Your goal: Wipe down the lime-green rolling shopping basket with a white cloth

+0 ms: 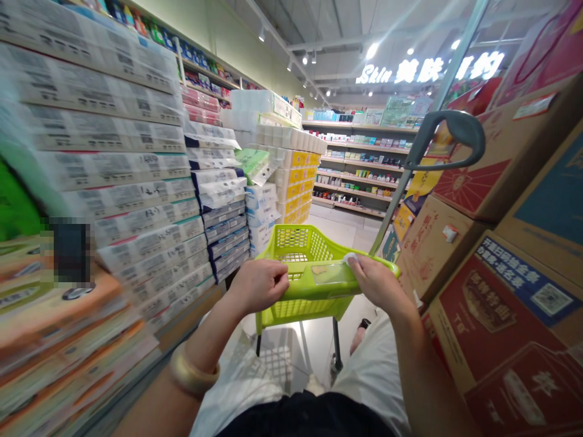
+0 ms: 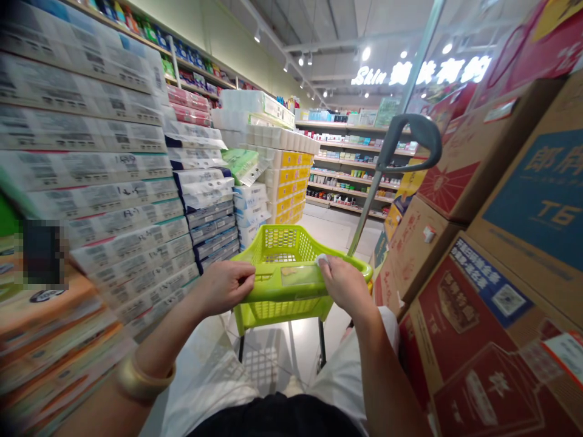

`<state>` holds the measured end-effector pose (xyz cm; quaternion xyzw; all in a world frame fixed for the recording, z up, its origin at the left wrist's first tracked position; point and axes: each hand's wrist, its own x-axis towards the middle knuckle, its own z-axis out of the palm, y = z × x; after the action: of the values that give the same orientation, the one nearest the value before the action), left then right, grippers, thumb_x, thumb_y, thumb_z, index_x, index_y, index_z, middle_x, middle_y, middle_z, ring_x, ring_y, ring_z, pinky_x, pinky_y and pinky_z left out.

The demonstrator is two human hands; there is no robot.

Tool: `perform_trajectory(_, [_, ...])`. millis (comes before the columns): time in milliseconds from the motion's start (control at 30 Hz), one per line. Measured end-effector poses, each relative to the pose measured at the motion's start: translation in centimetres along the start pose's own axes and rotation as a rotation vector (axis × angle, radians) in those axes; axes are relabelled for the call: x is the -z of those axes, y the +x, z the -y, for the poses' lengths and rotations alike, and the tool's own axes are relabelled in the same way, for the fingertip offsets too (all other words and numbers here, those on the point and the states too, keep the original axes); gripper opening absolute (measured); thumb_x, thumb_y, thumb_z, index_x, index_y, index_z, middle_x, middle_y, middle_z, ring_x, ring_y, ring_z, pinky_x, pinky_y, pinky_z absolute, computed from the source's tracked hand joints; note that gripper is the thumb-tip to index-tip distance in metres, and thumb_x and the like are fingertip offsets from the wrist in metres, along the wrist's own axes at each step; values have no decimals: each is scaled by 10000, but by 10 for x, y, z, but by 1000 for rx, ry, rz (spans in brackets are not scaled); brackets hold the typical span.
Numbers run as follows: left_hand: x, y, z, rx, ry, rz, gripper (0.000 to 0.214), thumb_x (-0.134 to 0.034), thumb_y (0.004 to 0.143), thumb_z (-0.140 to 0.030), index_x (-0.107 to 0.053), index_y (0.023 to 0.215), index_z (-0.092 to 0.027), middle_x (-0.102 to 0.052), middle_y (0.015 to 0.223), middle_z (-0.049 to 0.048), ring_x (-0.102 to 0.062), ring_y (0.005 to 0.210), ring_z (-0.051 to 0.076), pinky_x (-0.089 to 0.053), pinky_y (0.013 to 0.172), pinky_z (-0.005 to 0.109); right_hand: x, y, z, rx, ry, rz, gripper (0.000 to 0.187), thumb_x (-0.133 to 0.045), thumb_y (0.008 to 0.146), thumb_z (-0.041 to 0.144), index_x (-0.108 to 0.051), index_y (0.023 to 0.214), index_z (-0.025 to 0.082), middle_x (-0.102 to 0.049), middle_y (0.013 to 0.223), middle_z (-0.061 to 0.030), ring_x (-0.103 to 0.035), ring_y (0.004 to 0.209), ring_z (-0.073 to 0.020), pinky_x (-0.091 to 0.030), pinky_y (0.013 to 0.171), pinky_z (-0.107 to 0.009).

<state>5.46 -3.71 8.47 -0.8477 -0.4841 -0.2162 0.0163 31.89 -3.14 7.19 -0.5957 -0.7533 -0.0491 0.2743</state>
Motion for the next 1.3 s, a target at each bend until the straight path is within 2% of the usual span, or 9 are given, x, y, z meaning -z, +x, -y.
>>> perform_trajectory(100, [-1, -1, 0, -1, 21, 0, 289, -405, 819, -291, -469, 556, -190, -553, 595, 6, -465, 564, 130, -221, 534, 270, -3, -7, 2, -73, -85, -50, 412, -282, 1000, 356, -643, 867, 209, -700, 839, -47, -646, 762, -179, -408, 658, -269])
perform_trajectory(167, [-1, 0, 0, -6, 29, 8, 284, -406, 815, -285, -477, 557, -190, -551, 592, 6, -460, 560, 129, -222, 534, 270, -7, -10, 14, -48, -117, -114, 366, -314, 993, 338, -649, 947, 197, -700, 894, -70, -642, 797, -191, -411, 696, -287])
perform_trajectory(267, [0, 0, 0, -10, 31, 16, 282, -404, 812, -284, -493, 561, -191, -548, 585, 3, -450, 551, 126, -226, 530, 267, -13, -11, 42, 70, -109, -196, 303, -388, 973, 339, -641, 1054, 193, -691, 977, -91, -626, 885, -213, -415, 802, -328])
perform_trajectory(467, [0, 0, 2, -9, 26, 16, 284, -401, 812, -305, -491, 567, -194, -544, 572, -1, -438, 534, 124, -221, 526, 270, -17, -10, 90, 347, 8, -95, 236, -503, 926, 340, -624, 1095, 228, -672, 1044, -70, -598, 972, -215, -426, 879, -355])
perform_trajectory(633, [0, -1, 3, -11, 9, 20, 290, -387, 820, -309, -452, 562, -192, -542, 580, -4, -450, 541, 119, -214, 533, 273, -8, -9, 71, 401, 115, -19, 248, -426, 967, 282, -618, 1116, 233, -665, 1132, -41, -593, 1053, -174, -426, 934, -314])
perform_trajectory(800, [1, -1, 1, 13, 18, 32, 298, -384, 821, -313, -448, 556, -194, -550, 595, -1, -464, 557, 126, -211, 534, 275, 0, -11, 30, 176, 56, -34, 307, -355, 994, 322, -641, 991, 212, -687, 1037, -58, -628, 982, -181, -445, 858, -293])
perform_trajectory(900, [1, -1, -1, 20, 23, 32, 296, -385, 821, -307, -451, 556, -194, -556, 601, 1, -469, 559, 129, -211, 535, 276, 0, -9, 20, 61, -29, -57, 308, -359, 994, 326, -629, 902, 209, -689, 936, -61, -646, 880, -188, -439, 757, -281])
perform_trajectory(1033, [0, 0, -2, 12, 36, 28, 288, -389, 821, -301, -458, 562, -195, -564, 605, 3, -468, 556, 130, -208, 532, 277, -2, 2, 33, 59, -112, -10, 312, -407, 978, 353, -614, 794, 210, -676, 807, -66, -640, 782, -191, -417, 683, -282])
perform_trajectory(1300, [-2, -1, 1, 2, 23, 9, 292, -379, 841, -312, -517, 613, -195, -573, 602, -1, -486, 564, 125, -222, 544, 268, -14, 16, 91, 356, -123, 118, 338, -385, 980, 399, -643, 892, 198, -675, 892, -63, -621, 858, -193, -418, 795, -309])
